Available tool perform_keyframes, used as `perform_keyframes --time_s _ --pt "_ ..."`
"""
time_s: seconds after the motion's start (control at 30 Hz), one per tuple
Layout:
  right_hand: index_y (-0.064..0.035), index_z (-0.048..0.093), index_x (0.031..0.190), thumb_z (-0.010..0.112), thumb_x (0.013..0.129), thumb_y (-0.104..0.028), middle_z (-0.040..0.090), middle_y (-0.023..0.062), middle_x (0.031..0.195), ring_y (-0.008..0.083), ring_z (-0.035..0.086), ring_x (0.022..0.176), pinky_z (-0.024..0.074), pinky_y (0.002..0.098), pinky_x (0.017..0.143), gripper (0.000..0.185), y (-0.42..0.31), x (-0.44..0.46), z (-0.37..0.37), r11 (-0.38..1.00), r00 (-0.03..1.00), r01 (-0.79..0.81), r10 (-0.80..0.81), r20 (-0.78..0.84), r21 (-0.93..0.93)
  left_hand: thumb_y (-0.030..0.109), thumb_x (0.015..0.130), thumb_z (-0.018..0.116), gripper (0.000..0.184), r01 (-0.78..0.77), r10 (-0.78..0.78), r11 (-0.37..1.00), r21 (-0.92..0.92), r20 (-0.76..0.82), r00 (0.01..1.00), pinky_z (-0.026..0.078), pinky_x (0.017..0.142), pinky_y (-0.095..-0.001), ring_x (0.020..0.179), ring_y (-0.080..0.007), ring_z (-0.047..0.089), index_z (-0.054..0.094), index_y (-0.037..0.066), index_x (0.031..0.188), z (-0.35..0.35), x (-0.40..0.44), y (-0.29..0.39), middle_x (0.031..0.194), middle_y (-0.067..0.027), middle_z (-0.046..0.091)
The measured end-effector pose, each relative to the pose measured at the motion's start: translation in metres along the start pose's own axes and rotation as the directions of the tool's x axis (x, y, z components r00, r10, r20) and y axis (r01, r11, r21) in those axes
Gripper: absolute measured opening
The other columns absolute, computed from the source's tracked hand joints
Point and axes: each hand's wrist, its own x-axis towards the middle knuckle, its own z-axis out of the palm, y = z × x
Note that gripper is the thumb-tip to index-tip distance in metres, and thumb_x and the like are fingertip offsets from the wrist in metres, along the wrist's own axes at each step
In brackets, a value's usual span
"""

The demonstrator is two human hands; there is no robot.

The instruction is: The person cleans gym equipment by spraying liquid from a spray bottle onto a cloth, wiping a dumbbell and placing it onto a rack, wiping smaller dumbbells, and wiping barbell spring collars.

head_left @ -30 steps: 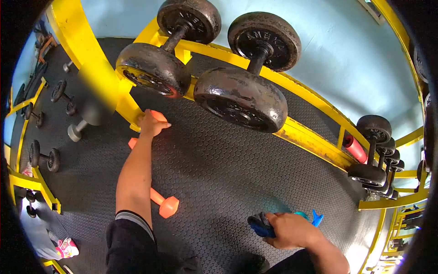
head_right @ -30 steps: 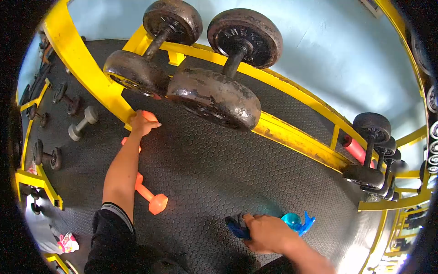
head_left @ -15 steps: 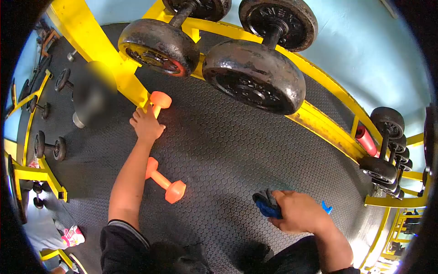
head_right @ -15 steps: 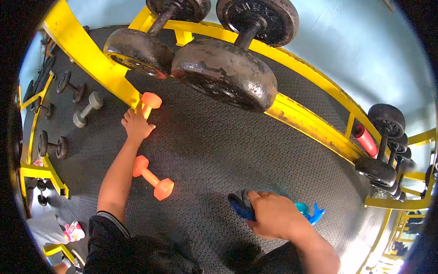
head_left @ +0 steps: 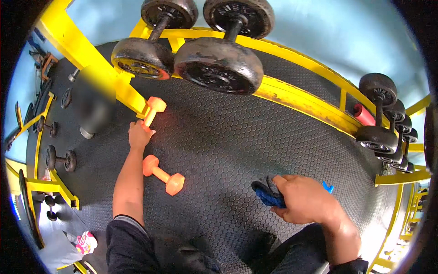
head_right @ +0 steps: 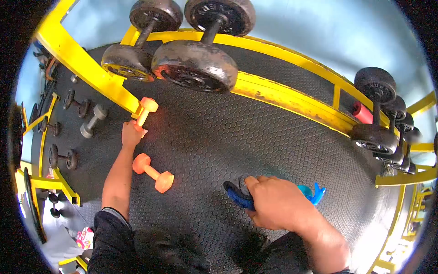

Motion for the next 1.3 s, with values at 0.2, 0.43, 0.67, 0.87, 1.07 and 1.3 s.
perform_keyframes --time_s 0.2,0.43,0.67,0.87,1.07,1.3 --pt "0.0012 0.052 0.099 0.069 0.071 -0.020 0.063 0.0212 0.092 0.0383 0.061 0.089 0.0498 0.0464 0.076 0.039 -0.001 -0.011 -0.003 1.000 0.999 0.011 -0.011 -0.036 0.003 0.026 0.062 0.084 0.071 -0.012 0.012 1.000 -0.001 -0.125 0.992 0.045 0.092 -0.0454 0.113 -0.0372 0.049 0.050 0.009 0.122 -0.016 -0.031 0.018 0.121 -0.0188 0.047" --pt "0.0016 0.053 0.096 0.068 0.071 -0.019 0.063 0.0219 0.089 0.0384 0.061 0.089 0.0492 0.0466 0.077 0.036 0.002 -0.013 -0.008 1.000 0.997 0.024 -0.023 -0.068 0.009 0.026 0.073 0.064 0.036 -0.738 0.339 0.453 0.500 0.668 0.662 0.014 0.109 -0.0567 0.122 -0.0299 0.042 0.065 0.017 0.108 -0.036 -0.126 0.035 0.117 -0.0115 0.055" --pt "0.0010 0.054 0.100 0.067 0.072 -0.019 0.063 0.0210 0.089 0.0399 0.060 0.088 0.0486 0.0472 0.078 0.037 0.024 -0.010 -0.001 0.996 0.991 0.070 -0.064 -0.116 0.052 0.036 0.069 0.065 0.029 -0.799 0.485 0.560 0.218 0.696 0.529 0.026 0.104 -0.0463 0.095 -0.0224 0.063 0.069 0.013 0.086 -0.004 -0.145 0.031 0.091 -0.0075 0.068" --pt "-0.0010 0.056 0.106 0.070 0.069 -0.022 0.058 0.0213 0.106 0.0386 0.056 0.099 0.0468 0.0429 0.087 0.045 0.022 -0.006 -0.006 0.824 0.722 0.481 -0.176 -0.670 0.301 0.046 0.075 0.066 0.046 -0.533 0.733 0.680 -0.504 0.448 0.511 0.050 0.076 -0.0424 0.083 -0.0324 0.065 0.060 0.012 0.105 -0.089 -0.190 0.179 0.085 -0.0118 0.068" --pt "-0.0119 0.062 0.107 0.075 0.063 -0.036 0.047 0.0207 0.129 0.0407 0.045 0.117 0.0364 0.0513 0.097 0.052 0.002 -0.038 -0.023 0.831 0.463 0.462 -0.524 -0.715 -0.309 0.039 0.073 0.070 0.062 -0.551 0.937 -0.035 -0.834 -0.218 0.272 0.043 0.096 -0.0390 0.117 -0.0292 0.052 0.051 0.012 0.125 -0.110 -0.180 0.275 0.127 -0.0108 0.053" --pt "-0.0081 0.059 0.111 0.060 0.081 -0.038 0.057 0.0176 0.114 0.0289 0.056 0.106 0.0415 0.0336 0.094 0.042 0.053 -0.011 -0.003 0.240 0.893 0.327 0.238 -0.382 0.914 0.034 0.071 0.072 0.039 -0.650 0.789 0.605 -0.459 0.236 0.568 0.050 0.073 -0.0436 0.089 -0.0361 0.063 0.063 0.013 0.102 -0.159 -0.218 0.287 0.092 -0.0145 0.067"
